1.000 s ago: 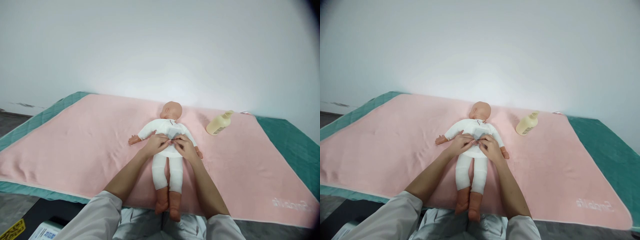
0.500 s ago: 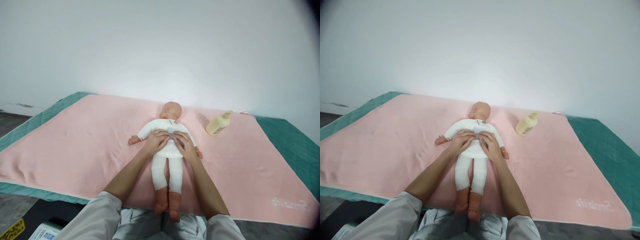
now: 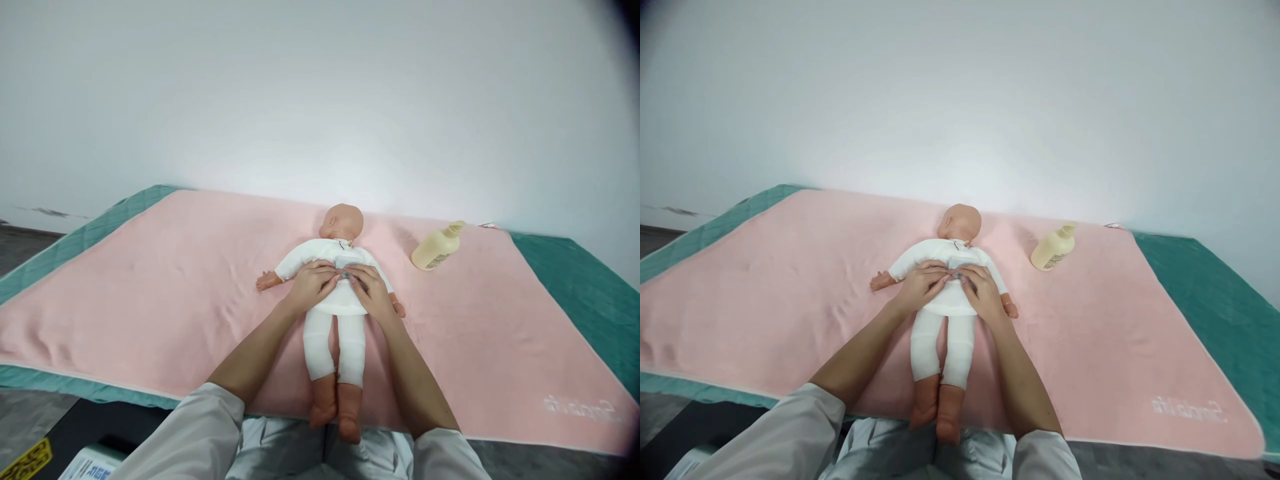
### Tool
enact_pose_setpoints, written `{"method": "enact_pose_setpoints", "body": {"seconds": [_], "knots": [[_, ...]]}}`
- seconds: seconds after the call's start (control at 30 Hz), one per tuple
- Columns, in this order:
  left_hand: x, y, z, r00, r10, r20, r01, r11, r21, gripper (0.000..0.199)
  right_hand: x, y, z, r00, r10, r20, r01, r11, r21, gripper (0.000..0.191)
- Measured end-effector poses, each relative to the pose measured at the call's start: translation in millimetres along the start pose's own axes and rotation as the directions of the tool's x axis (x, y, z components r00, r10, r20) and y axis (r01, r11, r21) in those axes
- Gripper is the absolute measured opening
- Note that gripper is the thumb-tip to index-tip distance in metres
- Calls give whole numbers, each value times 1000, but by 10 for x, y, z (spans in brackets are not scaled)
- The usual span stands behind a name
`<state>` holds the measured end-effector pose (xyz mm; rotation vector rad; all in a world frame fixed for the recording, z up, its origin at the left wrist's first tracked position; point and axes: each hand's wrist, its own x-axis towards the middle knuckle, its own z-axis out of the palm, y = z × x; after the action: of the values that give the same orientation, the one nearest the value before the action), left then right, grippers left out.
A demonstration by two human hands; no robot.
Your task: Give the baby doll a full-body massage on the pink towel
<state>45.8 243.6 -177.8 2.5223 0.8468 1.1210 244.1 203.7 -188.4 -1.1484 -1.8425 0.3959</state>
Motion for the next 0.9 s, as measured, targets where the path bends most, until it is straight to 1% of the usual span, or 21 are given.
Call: {"method": "enact_pose_setpoints", "body": {"seconds": [0.23,0.33,0.57,0.73,0.9], "knots": [[-4,-2,-22,998,21,-52,-24,998,-63,27,-23,-5,-4,999,-26,-20,26,1000,-5,28],[2,9,-33,999,11,-53,-13,998,-55,28,-25,-5,-5,1000,-19,-15,19,1000,-12,31],[7,0,-23,1000,-3,0,3,1000,0,29,-18,-3,-4,999,-11,34,11,1000,4,38],[5,-8,-14,999,-31,22,31,999,-7,28,-17,16,7,998,11,62,-11,1000,2,38],[11,2,-17,997,-64,48,65,998,-22,27,-9,23,13,998,33,58,-34,999,11,37]]}}
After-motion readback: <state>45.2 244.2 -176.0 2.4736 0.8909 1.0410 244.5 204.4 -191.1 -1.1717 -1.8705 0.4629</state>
